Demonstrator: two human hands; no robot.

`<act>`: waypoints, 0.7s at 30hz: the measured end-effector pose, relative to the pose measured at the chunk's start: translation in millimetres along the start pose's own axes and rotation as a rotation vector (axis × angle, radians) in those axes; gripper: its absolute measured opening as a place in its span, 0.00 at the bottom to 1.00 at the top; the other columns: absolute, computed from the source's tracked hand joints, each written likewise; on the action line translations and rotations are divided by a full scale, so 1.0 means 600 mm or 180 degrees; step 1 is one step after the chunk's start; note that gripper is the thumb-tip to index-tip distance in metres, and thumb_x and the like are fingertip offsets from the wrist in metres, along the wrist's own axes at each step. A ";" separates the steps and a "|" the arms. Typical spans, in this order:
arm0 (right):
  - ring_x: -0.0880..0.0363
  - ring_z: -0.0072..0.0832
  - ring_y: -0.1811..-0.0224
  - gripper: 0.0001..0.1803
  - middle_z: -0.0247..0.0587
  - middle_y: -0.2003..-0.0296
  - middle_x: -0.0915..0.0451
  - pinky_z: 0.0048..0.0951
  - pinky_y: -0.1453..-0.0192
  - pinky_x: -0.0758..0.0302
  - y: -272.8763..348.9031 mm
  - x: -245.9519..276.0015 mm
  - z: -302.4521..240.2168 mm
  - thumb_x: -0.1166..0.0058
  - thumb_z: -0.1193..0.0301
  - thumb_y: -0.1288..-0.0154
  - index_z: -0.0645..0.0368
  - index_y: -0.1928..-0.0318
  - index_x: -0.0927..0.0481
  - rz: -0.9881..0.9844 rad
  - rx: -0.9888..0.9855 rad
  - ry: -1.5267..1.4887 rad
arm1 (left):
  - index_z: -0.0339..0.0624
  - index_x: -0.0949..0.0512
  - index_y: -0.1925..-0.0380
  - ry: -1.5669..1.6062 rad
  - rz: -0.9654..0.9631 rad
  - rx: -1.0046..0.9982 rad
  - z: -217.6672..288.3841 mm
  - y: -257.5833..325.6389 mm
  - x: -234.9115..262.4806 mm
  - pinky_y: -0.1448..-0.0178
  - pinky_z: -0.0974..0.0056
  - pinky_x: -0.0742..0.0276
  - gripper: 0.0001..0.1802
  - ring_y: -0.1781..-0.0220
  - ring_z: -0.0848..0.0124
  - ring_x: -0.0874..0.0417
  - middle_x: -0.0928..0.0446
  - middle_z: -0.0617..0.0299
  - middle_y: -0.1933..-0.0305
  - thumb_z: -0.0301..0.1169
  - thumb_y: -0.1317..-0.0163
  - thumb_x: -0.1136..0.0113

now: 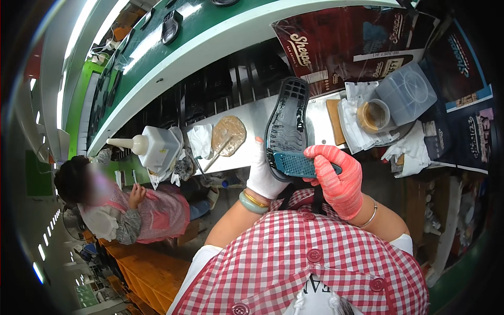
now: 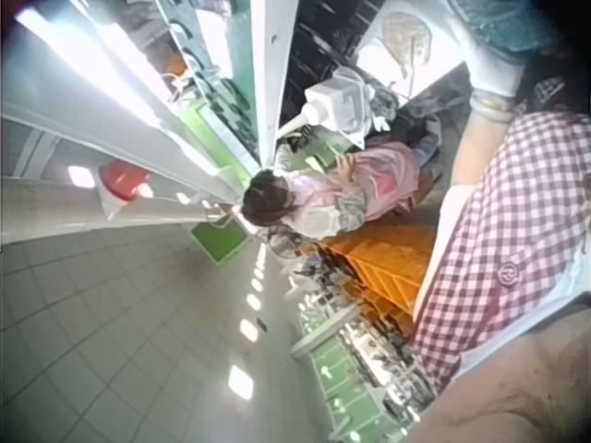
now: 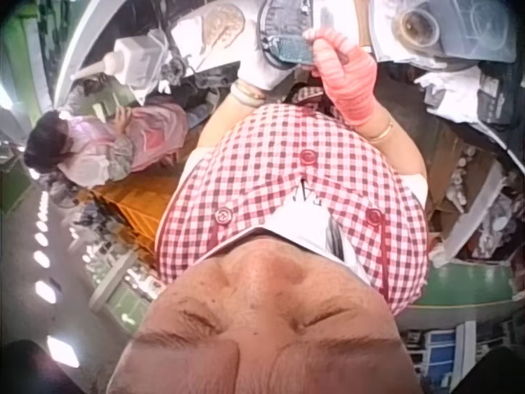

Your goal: The person repeatedly picks up black shoe soles from a conveyor belt and scrubs them with a blue brush. The person dips the brush into a container of liquid between scrubbing cycles. The person places the cleaned soles back onto the conveyor belt.

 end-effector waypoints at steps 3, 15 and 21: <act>0.22 0.19 0.71 0.09 0.40 0.64 0.20 0.20 0.67 0.22 0.002 0.001 0.004 0.53 0.76 0.34 0.68 0.58 0.22 -0.0115 -0.0095 -0.0031 | 0.43 0.40 0.37 -0.0121 0.0107 -0.0102 -0.001 0.002 -0.002 0.34 0.52 0.37 0.41 0.38 0.60 0.32 0.33 0.54 0.39 0.64 0.38 0.61; 0.23 0.19 0.72 0.11 0.39 0.64 0.20 0.19 0.68 0.25 -0.018 0.005 0.010 0.53 0.71 0.32 0.64 0.56 0.22 -0.0779 -0.0705 0.0132 | 0.44 0.41 0.35 0.0499 -0.0300 0.0446 -0.013 -0.001 0.017 0.31 0.53 0.41 0.40 0.35 0.58 0.34 0.36 0.52 0.35 0.63 0.35 0.74; 0.25 0.14 0.76 0.16 0.33 0.71 0.20 0.14 0.75 0.31 -0.045 -0.002 0.005 0.54 0.61 0.32 0.59 0.55 0.21 -0.1133 -0.1220 0.0437 | 0.49 0.34 0.41 0.0260 -0.0375 0.1057 -0.018 0.005 0.033 0.70 0.58 0.25 0.39 0.62 0.61 0.20 0.23 0.56 0.52 0.66 0.36 0.72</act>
Point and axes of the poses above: each hand's wrist, its own y-axis away from the middle knuckle, its own x-axis out of the back of the hand, z = x × y, the point moved 5 cm from there along -y, towards the middle knuckle
